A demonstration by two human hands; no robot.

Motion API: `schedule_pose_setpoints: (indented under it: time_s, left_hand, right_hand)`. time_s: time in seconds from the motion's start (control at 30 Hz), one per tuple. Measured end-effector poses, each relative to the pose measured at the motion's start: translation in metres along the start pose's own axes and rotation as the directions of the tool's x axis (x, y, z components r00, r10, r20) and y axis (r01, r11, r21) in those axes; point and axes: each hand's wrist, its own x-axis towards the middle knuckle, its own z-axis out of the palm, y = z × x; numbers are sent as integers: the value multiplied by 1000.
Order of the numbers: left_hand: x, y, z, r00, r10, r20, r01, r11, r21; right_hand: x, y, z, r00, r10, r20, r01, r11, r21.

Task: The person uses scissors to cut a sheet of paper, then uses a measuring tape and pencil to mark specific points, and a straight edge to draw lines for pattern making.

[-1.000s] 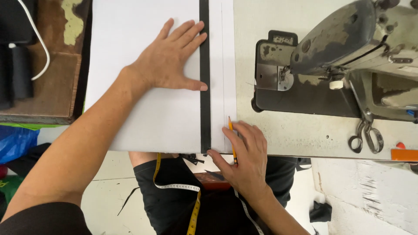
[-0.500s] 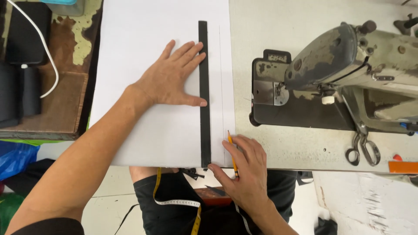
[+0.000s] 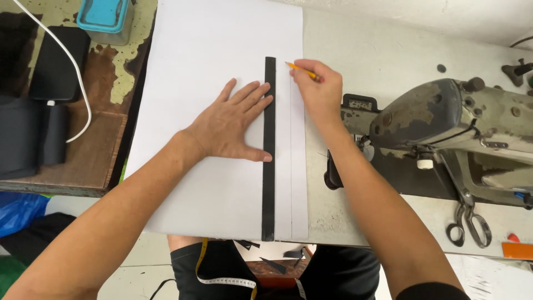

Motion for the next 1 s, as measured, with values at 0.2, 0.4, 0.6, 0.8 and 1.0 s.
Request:
schedule_pose_setpoints:
  time_s: [0.2,0.4,0.6,0.8,1.0]
  left_hand:
    - [6,-14,29,982,134,-134,-125,989,76]
    - [8,-17,29,979,148,-144,-138,987,78]
    - [6,-14,30,980,154,-125,-149,988,51]
    - [5,-17,30,974,161,-159,-153,986,66]
    - [3,-15,29,973,168,-160,-165,986,34]
  right_hand:
    - [21,-10,13,982,188,31,-181,970,-160]
    - [28,-2,11,989,87,117,-57,968,-246]
    - [-38,-32,-14,940,-123,318,222,929,-296]
    - [-148,-78,-54,823,-248,511,438,849,-294]
    - [-226,-109,-87,746,-161,646,418,869,-266]
